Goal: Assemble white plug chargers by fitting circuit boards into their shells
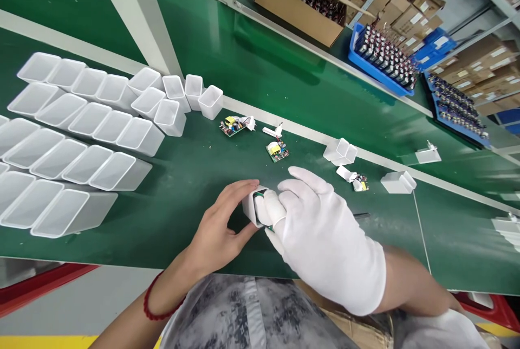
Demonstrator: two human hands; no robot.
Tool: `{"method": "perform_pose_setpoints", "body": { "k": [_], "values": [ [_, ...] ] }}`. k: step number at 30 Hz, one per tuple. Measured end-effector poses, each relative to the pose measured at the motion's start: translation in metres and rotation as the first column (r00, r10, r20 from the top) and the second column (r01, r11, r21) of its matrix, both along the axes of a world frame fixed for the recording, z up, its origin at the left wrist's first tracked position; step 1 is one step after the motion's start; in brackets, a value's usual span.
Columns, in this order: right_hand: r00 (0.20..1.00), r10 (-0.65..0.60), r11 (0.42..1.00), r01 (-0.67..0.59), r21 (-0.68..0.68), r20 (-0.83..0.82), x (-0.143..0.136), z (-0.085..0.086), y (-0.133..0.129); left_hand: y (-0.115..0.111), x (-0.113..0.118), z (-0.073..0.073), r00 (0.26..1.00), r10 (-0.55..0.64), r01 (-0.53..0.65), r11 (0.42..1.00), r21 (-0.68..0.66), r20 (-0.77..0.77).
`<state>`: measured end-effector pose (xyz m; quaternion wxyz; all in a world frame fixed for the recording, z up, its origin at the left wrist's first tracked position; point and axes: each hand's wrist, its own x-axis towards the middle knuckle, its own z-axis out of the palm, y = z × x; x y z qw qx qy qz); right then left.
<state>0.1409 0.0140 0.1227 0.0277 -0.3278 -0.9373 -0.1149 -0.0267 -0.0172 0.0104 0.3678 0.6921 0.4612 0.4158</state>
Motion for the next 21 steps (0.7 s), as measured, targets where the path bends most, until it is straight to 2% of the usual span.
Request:
{"method": "perform_pose_setpoints", "body": {
  "k": [7,10,12,14,16,17,18,19,20,21],
  "values": [
    [1.000,0.016,1.000,-0.016,0.003,0.024,-0.005,-0.002,-0.001,0.001,0.002,0.004,0.999,-0.025,0.023,0.999,0.049,0.028],
    [0.999,-0.003,0.997,0.006,-0.081,0.036,-0.010,0.006,0.003,0.003,0.004,0.004,0.997,-0.008,0.005,0.999,0.037,0.072],
    [0.995,0.026,0.983,-0.043,-0.178,-0.097,-0.005,0.013,0.004,0.004,0.005,0.002,0.982,0.034,-0.027,0.999,-0.042,0.185],
    [0.926,-0.036,0.984,-0.034,-0.177,-0.376,0.008,0.011,0.002,0.004,0.006,-0.001,0.932,0.089,-0.033,0.986,-0.163,0.351],
    [0.724,-0.215,0.974,0.111,-0.196,-0.655,0.025,-0.004,-0.005,0.004,0.007,-0.004,0.863,0.141,-0.014,0.966,-0.257,0.485],
    [0.615,-0.330,0.942,0.161,-0.296,-0.716,0.032,-0.016,-0.009,0.003,0.008,-0.004,0.838,0.160,-0.008,0.960,-0.282,0.521],
    [0.557,-0.444,0.885,0.148,-0.442,-0.702,0.038,-0.030,-0.014,0.002,0.009,-0.005,0.828,0.168,-0.005,0.956,-0.294,0.535],
    [0.568,-0.528,0.806,0.101,-0.583,-0.632,0.041,-0.045,-0.019,0.001,0.010,-0.005,0.829,0.171,-0.005,0.954,-0.298,0.533],
    [0.598,-0.559,0.751,0.071,-0.657,-0.574,0.043,-0.059,-0.023,0.000,0.011,-0.006,0.836,0.169,-0.009,0.955,-0.296,0.522],
    [0.640,-0.555,0.725,0.059,-0.686,-0.532,0.042,-0.070,-0.027,-0.001,0.013,-0.006,0.850,0.159,-0.010,0.958,-0.287,0.502]
  ]
}}
